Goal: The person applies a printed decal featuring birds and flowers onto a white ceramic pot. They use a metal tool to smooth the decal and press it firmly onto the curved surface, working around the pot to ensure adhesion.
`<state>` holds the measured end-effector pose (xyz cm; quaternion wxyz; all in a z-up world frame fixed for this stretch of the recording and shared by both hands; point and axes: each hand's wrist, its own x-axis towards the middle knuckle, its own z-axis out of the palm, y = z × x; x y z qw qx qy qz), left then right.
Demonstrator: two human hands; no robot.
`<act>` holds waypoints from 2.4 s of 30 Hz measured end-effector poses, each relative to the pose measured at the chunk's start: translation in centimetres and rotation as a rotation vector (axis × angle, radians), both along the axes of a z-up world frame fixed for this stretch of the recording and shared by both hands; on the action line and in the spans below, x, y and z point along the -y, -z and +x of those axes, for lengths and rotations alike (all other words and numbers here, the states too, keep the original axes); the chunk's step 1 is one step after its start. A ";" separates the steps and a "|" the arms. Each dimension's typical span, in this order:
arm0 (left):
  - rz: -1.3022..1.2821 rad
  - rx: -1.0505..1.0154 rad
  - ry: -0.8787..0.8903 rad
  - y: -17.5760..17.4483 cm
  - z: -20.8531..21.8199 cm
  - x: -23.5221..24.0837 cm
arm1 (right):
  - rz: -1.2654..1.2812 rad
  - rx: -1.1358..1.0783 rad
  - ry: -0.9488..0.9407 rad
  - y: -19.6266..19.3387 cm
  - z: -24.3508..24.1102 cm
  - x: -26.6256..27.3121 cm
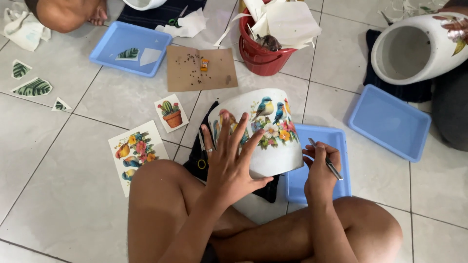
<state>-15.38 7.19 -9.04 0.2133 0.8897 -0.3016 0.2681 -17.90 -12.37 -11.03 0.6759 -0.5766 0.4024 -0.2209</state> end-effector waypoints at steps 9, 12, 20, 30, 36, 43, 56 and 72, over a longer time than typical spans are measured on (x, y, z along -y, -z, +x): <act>0.093 0.018 0.077 -0.4 1.5 0.9 | 0.056 -0.006 -0.035 -2.0 -0.7 0.8; 0.087 0.019 0.089 -0.6 1.8 1.1 | -0.042 -0.121 -0.037 -2.7 0.0 1.0; -0.013 -0.098 0.046 -0.3 1.5 -0.8 | 0.001 -0.158 -0.055 -3.3 0.6 1.0; -0.060 -0.081 -0.063 0.4 1.9 -5.4 | -0.002 -0.136 -0.145 -3.2 0.3 0.2; -0.290 -0.320 0.007 2.3 1.1 -6.3 | -0.057 -0.183 -0.192 -2.9 0.3 0.0; -1.029 -1.130 -0.274 4.2 5.4 -5.5 | -0.112 -0.243 -0.370 -1.3 0.9 -1.6; -1.571 -1.613 -0.241 7.0 6.9 -3.6 | -0.054 -0.322 -0.409 4.3 1.2 -1.3; -1.582 -1.221 -0.143 11.3 6.2 -5.1 | -0.018 -0.347 -0.316 1.9 -1.6 -1.8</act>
